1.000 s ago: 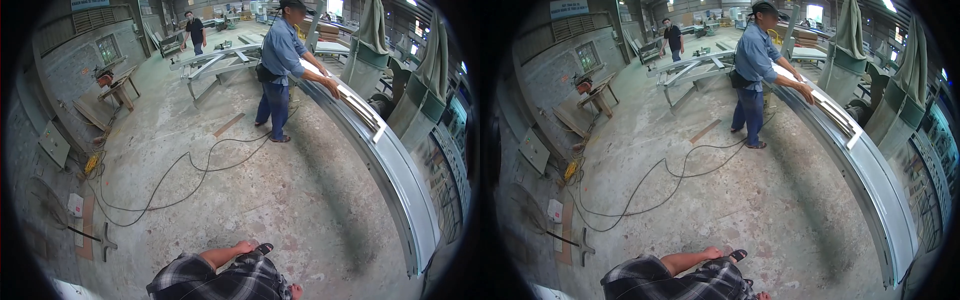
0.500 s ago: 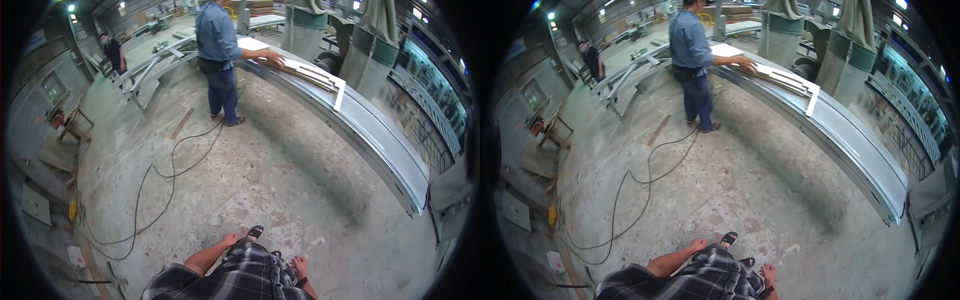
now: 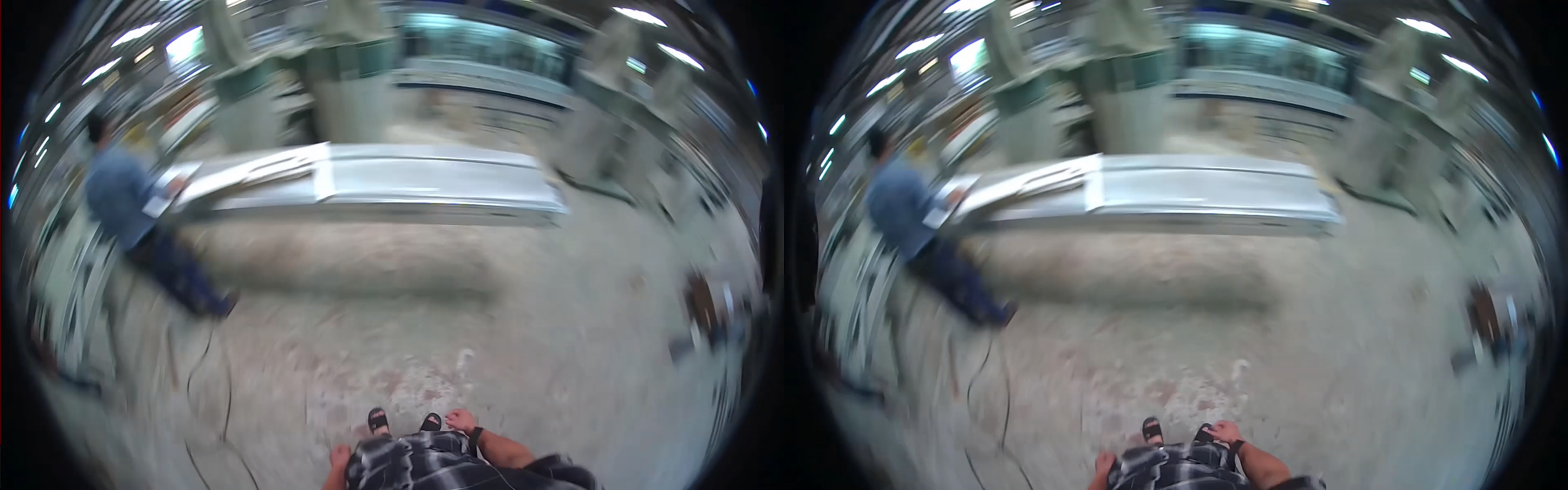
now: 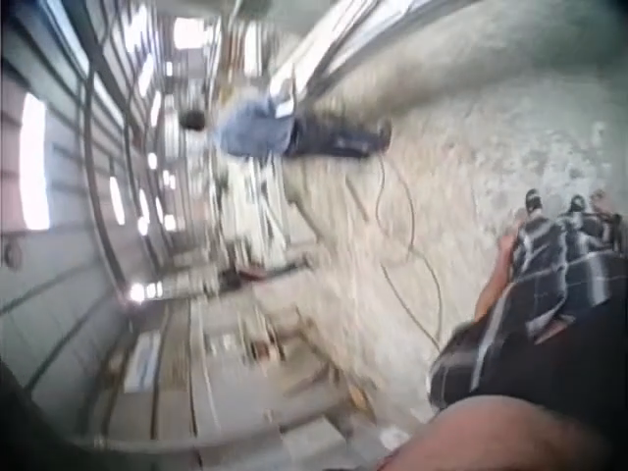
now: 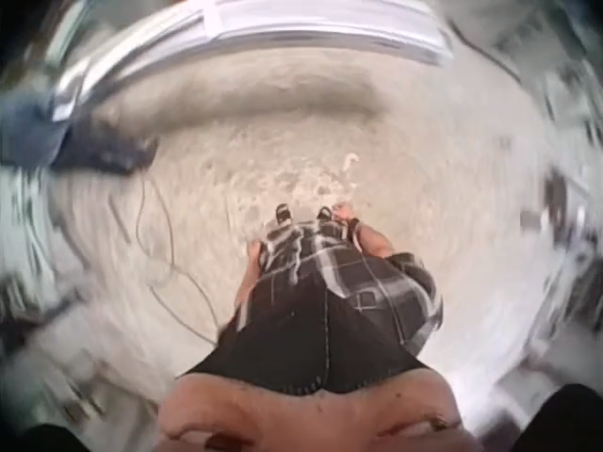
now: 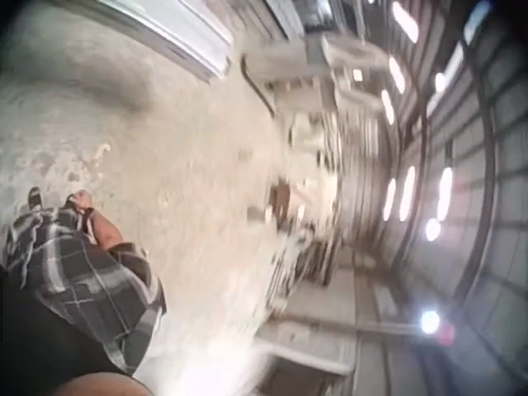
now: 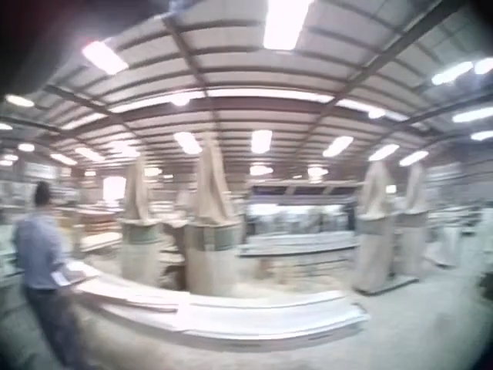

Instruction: Assisting a coworker in lifting, carrying, and stacking large wooden panels in a manufacturing facility.

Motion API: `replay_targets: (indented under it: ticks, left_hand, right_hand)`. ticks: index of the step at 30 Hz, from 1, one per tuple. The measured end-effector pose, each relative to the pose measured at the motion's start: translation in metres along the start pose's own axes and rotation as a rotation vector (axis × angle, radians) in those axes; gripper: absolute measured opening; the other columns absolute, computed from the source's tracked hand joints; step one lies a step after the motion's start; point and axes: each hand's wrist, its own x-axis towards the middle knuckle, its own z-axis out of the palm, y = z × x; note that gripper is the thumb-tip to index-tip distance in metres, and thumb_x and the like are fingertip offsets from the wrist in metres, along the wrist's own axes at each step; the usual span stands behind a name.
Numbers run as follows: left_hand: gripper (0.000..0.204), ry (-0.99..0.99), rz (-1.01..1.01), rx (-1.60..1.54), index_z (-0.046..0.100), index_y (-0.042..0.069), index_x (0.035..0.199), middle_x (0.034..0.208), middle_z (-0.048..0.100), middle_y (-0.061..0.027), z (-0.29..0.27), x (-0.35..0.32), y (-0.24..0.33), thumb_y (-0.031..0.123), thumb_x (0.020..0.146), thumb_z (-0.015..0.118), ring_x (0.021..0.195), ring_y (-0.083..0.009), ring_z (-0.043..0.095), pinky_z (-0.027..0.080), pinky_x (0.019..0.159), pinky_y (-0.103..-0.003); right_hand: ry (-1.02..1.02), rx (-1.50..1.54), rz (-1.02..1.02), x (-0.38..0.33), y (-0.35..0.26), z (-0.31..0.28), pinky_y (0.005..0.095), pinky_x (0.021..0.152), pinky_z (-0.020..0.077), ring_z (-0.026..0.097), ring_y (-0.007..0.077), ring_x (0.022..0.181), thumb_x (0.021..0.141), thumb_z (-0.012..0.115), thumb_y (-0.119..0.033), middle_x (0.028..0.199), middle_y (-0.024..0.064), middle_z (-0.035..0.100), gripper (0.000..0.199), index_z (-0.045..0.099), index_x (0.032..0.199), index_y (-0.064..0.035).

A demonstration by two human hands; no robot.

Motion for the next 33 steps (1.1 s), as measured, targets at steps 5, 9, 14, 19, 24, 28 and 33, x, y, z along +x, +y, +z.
replay_targets:
  ticks: [5,9,14,19,24,28,33]
  left_hand:
    - [0.026,-0.056,0.06,-0.156,0.059,0.0,0.071,0.061,0.057,-0.0117,0.012,0.018,-0.001,0.024,0.073,0.049,0.059,-0.0202,0.056,0.042,0.054,-0.032]
    - [0.025,-0.107,0.021,-0.213,0.059,0.0,0.069,0.06,0.057,-0.0102,0.017,0.04,0.004,0.024,0.072,0.05,0.057,-0.0182,0.055,0.042,0.052,-0.031]
    - [0.025,-0.173,0.015,-0.317,0.059,0.0,0.067,0.059,0.058,-0.0084,0.016,0.054,0.018,0.023,0.072,0.052,0.053,-0.0157,0.054,0.042,0.049,-0.029]
    - [0.025,-0.1,0.047,-0.246,0.059,0.0,0.059,0.055,0.056,-0.0039,0.016,0.05,0.036,0.022,0.071,0.055,0.047,-0.0101,0.05,0.039,0.044,-0.025]
    - [0.026,-0.059,0.075,-0.074,0.06,0.003,0.055,0.049,0.053,-0.0021,0.014,0.042,0.045,0.027,0.066,0.058,0.047,-0.0096,0.049,0.04,0.048,-0.025]
    - [0.025,-0.108,0.069,-0.106,0.059,0.005,0.052,0.047,0.053,-0.001,0.005,0.033,0.049,0.027,0.065,0.058,0.045,-0.0092,0.048,0.04,0.049,-0.024]
    - [0.025,-0.091,-0.009,-0.092,0.058,0.006,0.048,0.045,0.051,0.0004,-0.005,0.018,0.059,0.024,0.065,0.057,0.044,-0.009,0.047,0.039,0.048,-0.024]
  right_hand:
    - [0.157,0.082,-0.165,0.001,-0.013,-0.002,0.0232,0.046,0.0446,0.055,0.0101,0.051,0.067,0.064,-0.025,0.059,0.0043,0.057,0.025,0.058,0.078,-0.0027]
    - [0.151,0.195,-0.177,-0.007,-0.012,0.0,0.0227,0.045,0.0437,0.054,0.0096,0.05,0.068,0.063,-0.023,0.059,0.0045,0.057,0.023,0.059,0.078,-0.0027]
    - [0.21,0.179,-0.056,-0.028,0.012,0.0,0.0231,0.045,0.0434,0.054,0.0095,0.049,0.066,0.064,-0.022,0.056,0.0038,0.057,0.021,0.06,0.075,-0.0036]
    - [0.257,0.097,-0.092,-0.032,0.049,-0.003,0.0235,0.044,0.044,0.054,0.0097,0.049,0.067,0.064,-0.023,0.055,0.0039,0.057,0.021,0.06,0.074,-0.0036]
    - [0.248,0.198,-0.006,-0.037,0.047,-0.005,0.0243,0.044,0.0444,0.055,0.01,0.05,0.066,0.064,-0.02,0.058,0.0047,0.057,0.02,0.06,0.078,-0.004]
    - [0.211,0.275,-0.026,-0.037,0.027,-0.002,0.0238,0.044,0.0443,0.054,0.0097,0.052,0.067,0.063,-0.019,0.061,0.0048,0.058,0.02,0.059,0.08,-0.0036]
    - [0.196,0.25,-0.104,-0.03,0.007,0.004,0.0229,0.044,0.044,0.054,0.0096,0.053,0.068,0.063,-0.02,0.062,0.0048,0.058,0.02,0.059,0.078,-0.0033]
